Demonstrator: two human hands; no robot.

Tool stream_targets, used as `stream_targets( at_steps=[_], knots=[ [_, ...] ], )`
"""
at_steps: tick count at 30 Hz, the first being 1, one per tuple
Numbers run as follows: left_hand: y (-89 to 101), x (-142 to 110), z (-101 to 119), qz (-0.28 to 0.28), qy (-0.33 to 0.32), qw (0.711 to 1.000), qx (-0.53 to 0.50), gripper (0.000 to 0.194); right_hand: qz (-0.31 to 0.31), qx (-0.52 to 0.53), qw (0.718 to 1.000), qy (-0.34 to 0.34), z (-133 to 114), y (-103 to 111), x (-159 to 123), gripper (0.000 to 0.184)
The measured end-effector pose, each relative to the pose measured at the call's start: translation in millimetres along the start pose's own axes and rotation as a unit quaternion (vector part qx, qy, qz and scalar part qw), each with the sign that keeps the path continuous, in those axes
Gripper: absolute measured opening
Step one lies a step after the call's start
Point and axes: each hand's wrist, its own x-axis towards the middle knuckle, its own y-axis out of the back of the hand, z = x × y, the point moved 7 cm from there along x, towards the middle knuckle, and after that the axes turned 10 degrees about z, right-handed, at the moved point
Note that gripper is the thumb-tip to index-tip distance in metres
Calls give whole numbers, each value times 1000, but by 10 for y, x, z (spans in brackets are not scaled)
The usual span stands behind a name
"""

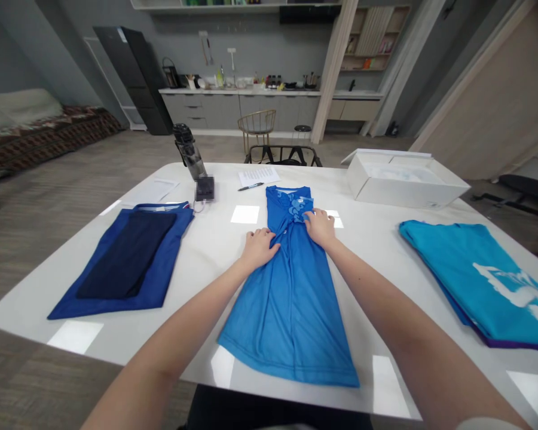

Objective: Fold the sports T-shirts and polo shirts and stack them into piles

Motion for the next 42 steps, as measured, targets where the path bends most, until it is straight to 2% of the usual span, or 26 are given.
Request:
stream_targets(
  at_steps=[4,8,11,14,19,22,25,30,32,34,38,42],
  knots=[
    [119,-375,126,-5,67,998,15,35,-22,79,987,142,-538,134,-339,34],
    [164,-565,171,-39,142,989,7,35,-56,80,976,197,-930,167,-608,41],
    [210,-655,136,-62,172,983,3,36,-71,57,975,204,-1033,190,-710,34],
    [259,-750,77,-83,177,981,2,35,-56,48,974,213,-1067,268,-785,30],
    [352,-958,74,-99,188,977,-27,26,-61,63,957,278,-1241,362,-971,31],
    [459,-1096,192,-76,160,984,-11,25,-66,68,946,310,-1338,433,-1055,24],
    [582,-1283,294,-51,121,991,30,24,-53,71,947,309,-1311,531,-1071,19],
    [755,-1727,281,-59,112,989,76,19,-31,62,970,235,-1027,586,-1066,19],
    [842,-1904,322,-40,113,991,62,18,-31,49,974,219,-961,574,-1138,19],
    [942,-2053,444,8,100,995,25,17,-31,47,969,240,-997,584,-1275,19],
    [1081,-2264,815,109,43,992,-52,19,-31,67,940,333,-1200,710,-1638,20],
    [1069,-2356,1163,141,-46,981,-126,31,-10,62,932,358,-1138,906,-1877,22]
  ],
)
